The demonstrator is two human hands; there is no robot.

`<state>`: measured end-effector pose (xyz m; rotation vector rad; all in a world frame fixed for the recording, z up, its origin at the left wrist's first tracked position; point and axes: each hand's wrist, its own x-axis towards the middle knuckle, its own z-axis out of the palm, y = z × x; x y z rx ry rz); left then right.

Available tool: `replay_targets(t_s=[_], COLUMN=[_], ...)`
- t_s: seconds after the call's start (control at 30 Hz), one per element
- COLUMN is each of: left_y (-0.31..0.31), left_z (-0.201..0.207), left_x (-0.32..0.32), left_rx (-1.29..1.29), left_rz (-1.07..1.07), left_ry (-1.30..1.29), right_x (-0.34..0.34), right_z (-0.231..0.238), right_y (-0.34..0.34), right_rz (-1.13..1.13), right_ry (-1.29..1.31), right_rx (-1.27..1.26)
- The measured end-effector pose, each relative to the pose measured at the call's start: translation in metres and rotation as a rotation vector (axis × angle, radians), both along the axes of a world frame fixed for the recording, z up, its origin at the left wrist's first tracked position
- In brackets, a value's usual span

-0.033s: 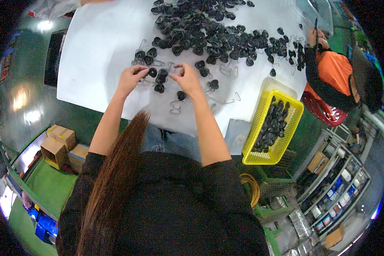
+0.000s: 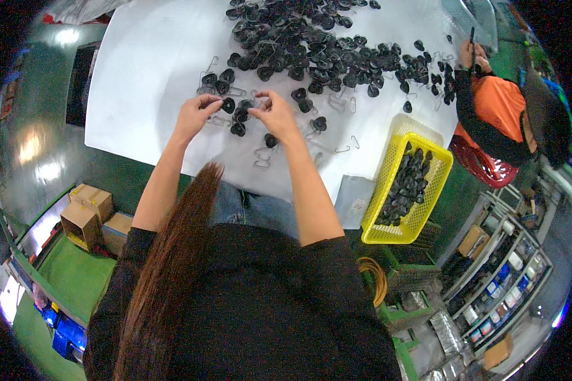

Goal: The person repeatedly picks small black components and metal hooks from a table, attaches the hooks to the components, and places the assembled units into a yellow basket. The process continues throughout the clip with multiple units being assembled and collected.

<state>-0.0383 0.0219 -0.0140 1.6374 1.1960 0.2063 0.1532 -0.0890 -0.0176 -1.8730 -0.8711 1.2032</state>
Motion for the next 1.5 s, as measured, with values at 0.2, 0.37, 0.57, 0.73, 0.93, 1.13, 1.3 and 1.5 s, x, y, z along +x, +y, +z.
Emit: replay_targets(t_s=[0.2, 0.37, 0.57, 0.73, 0.93, 1.13, 1.3, 1.5], left_y=[0.0, 0.004, 0.0, 0.001, 0.001, -0.003, -0.012, -0.001], left_z=[0.021, 0.023, 0.024, 0.029, 0.026, 0.026, 0.029, 0.025], left_x=[0.006, 0.002, -0.002, -0.005, -0.005, 0.002, 0.012, -0.003], left_rx=[-0.214, -0.272, -0.444, -0.371, -0.342, -0.056, 0.395, -0.369], left_rz=[0.014, 0.075, -0.028, 0.068, 0.123, 0.203, 0.204, 0.433], left_ry=[-0.246, -0.279, -0.437, -0.416, -0.487, -0.5, -0.402, -0.832], right_x=[-0.019, -0.018, -0.03, -0.027, -0.026, -0.031, -0.035, -0.026], right_z=[0.01, 0.021, 0.027, 0.031, 0.04, 0.043, 0.035, 0.011], right_y=[0.025, 0.029, 0.024, 0.024, 0.019, 0.024, 0.035, 0.025], right_rz=[0.232, 0.226, 0.09, 0.185, -0.04, -0.26, -0.614, -0.431], right_ry=[0.024, 0.264, 0.279, 0.376, 0.737, 1.019, 1.318, 0.653], right_rx=[0.102, -0.122, 0.067, -0.127, -0.162, -0.282, -0.233, -0.122])
